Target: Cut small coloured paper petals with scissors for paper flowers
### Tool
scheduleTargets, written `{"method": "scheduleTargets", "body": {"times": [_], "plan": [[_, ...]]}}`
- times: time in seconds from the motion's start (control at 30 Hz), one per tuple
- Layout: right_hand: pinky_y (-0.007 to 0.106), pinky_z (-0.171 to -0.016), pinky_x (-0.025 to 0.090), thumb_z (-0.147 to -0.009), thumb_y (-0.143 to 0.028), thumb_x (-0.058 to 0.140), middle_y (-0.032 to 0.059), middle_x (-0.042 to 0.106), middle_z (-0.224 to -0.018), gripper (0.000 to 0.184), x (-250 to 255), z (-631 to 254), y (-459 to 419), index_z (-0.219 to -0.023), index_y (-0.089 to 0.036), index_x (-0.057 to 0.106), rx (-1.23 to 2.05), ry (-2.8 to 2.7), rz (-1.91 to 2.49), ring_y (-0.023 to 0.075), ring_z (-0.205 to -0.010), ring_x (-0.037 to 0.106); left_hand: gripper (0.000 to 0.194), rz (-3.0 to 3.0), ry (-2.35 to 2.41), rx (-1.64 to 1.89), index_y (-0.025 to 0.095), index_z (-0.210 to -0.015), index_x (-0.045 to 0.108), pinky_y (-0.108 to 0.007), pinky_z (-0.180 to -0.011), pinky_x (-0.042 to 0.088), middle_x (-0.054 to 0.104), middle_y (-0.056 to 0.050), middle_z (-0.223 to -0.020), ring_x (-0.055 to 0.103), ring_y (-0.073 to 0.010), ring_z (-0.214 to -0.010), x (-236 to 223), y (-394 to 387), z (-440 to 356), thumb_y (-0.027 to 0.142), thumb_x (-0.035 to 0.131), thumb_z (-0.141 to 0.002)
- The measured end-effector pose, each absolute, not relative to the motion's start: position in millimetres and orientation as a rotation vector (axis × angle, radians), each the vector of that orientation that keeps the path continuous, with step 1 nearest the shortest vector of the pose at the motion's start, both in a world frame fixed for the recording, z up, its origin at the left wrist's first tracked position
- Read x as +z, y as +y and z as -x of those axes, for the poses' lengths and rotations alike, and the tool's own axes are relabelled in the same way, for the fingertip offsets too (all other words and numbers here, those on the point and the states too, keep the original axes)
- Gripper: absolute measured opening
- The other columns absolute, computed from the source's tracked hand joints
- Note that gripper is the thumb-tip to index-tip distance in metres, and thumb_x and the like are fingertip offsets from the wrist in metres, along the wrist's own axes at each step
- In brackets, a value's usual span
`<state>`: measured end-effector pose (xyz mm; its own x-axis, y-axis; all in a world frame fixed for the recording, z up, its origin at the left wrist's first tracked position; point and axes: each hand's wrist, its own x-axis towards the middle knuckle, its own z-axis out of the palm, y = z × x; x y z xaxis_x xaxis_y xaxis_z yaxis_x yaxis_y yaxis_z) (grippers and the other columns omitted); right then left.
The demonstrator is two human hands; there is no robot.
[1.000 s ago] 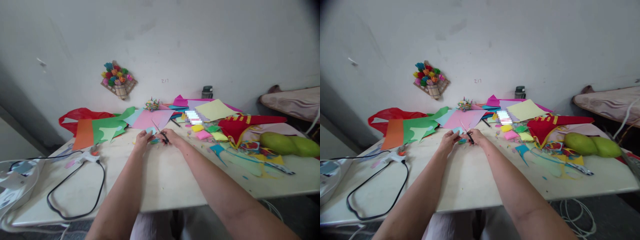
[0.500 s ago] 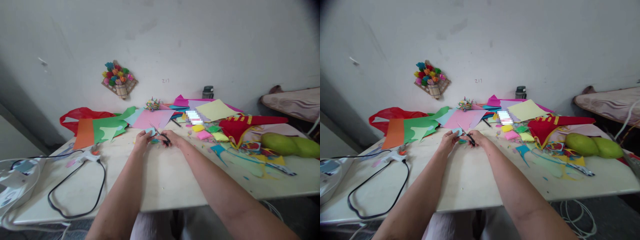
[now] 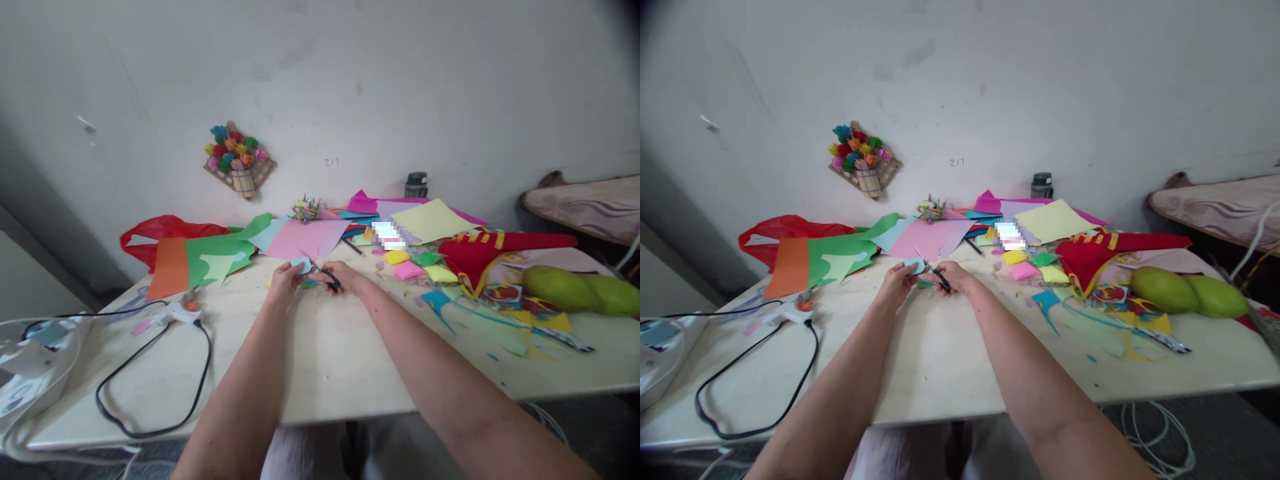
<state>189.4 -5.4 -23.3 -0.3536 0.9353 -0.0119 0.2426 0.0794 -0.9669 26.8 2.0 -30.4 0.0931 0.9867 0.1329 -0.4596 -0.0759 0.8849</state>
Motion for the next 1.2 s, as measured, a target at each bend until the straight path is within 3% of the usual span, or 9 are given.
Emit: {"method": "scheduleTargets", "body": {"times": [1.2], "plan": [[0.015,-0.029,0.024,-0.063,-0.035,0.071,-0.0071,0.047,-0.041,0.030,-21.8,-188.5,-6.6,-0.065,-0.016,0.048,1.295,-1.661,1.214,0.0043,-0.030,0.040,0.017,-0.961,0.741,1.389,0.007,-0.076,0.063,-0.025,-0.060,0.052,0.068,-0.010,-0.071,0.067,-0.0199,-0.069,-31.0,2.2,-26.0,0.014,0.069,-0.063]]}}
